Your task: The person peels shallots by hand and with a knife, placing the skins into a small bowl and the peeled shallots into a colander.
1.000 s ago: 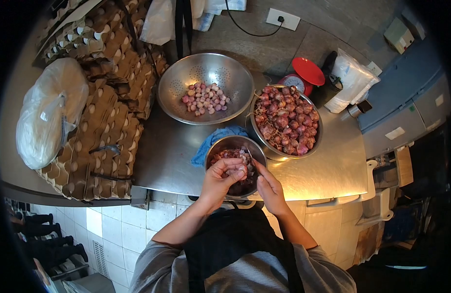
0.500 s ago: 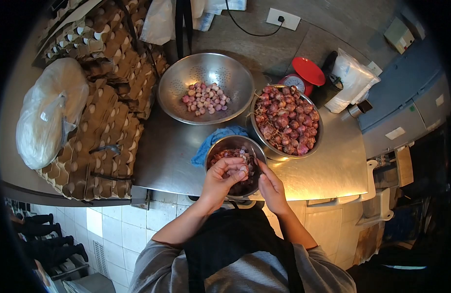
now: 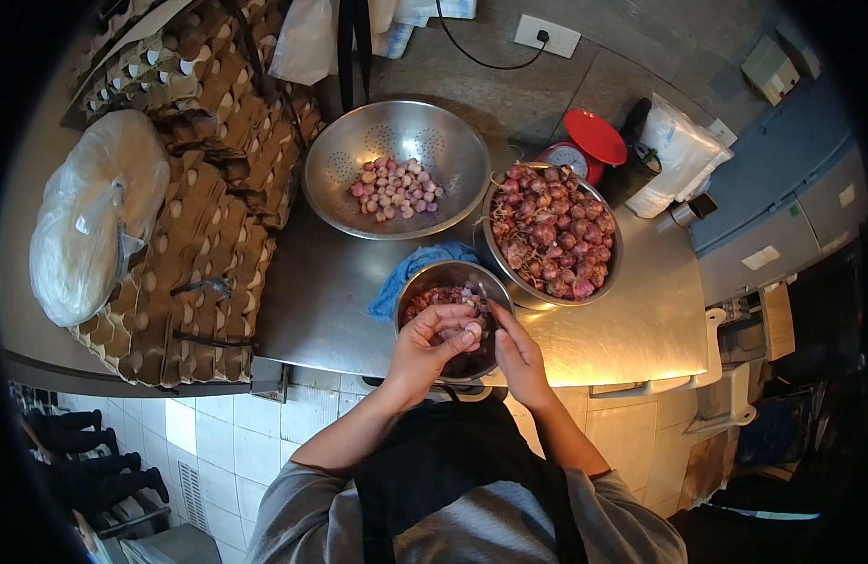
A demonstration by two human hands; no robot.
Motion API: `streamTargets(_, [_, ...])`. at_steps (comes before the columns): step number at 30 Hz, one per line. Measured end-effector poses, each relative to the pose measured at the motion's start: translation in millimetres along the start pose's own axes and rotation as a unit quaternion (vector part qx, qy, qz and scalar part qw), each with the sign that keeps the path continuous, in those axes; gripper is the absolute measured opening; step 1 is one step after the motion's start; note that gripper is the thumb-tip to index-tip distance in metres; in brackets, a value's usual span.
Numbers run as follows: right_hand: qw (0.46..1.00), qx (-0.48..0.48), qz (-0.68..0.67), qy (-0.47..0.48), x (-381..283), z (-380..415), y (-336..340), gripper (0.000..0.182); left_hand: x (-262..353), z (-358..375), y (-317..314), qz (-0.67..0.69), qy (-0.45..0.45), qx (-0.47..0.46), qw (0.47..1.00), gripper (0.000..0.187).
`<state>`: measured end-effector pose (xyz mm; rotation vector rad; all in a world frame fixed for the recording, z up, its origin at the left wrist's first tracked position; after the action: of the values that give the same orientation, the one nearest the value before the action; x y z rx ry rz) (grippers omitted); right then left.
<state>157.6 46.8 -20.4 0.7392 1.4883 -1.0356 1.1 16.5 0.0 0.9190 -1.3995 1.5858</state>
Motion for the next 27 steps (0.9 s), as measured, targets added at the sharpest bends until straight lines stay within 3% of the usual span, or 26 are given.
streamTargets(4, [0.999, -0.007, 0.013, 0.052, -10.7, 0.9, -9.4, 0.043, -3.5, -4.1, 4.2, 0.022, 0.005, 0.014, 1.000, 0.024])
streamTargets(9, [0.999, -0.048, -0.011, -0.021, -9.4, 12.2, -16.3, 0.045, 0.5, -4.9, 3.0, 0.065, 0.004, 0.015, 0.998, 0.016])
streamTargets(16, [0.994, -0.034, 0.098, 0.036, -14.8, 8.5, -18.7, 0.039, -8.5, -7.9, 7.4, 0.030, -0.009, 0.026, 0.999, 0.016])
streamTargets(22, [0.996, -0.014, 0.064, 0.060, -7.0, -0.7, -9.8, 0.038, -7.6, -7.1, 6.8, 0.031, 0.013, 0.006, 0.999, 0.018])
streamTargets(24, [0.999, 0.017, 0.009, -0.037, -8.5, -2.6, -3.2, 0.039, -5.4, -5.8, 4.3, 0.025, 0.024, -0.009, 0.999, 0.022])
streamTargets(27, [0.999, 0.007, -0.015, -0.043, -10.0, -1.6, -2.5, 0.041, -1.5, -6.8, 1.8, 0.049, 0.024, -0.003, 0.998, 0.028])
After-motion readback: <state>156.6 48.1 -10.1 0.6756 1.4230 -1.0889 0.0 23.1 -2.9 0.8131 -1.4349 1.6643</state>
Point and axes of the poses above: each hand's wrist, its own z-axis away from the middle knuckle, its own y-axis out of the back of the hand, x = y × z, the point moved 2 cm from there along -z, towards the middle knuckle, and after that the axes turned 14 degrees about -z, right-handed, at the moved point
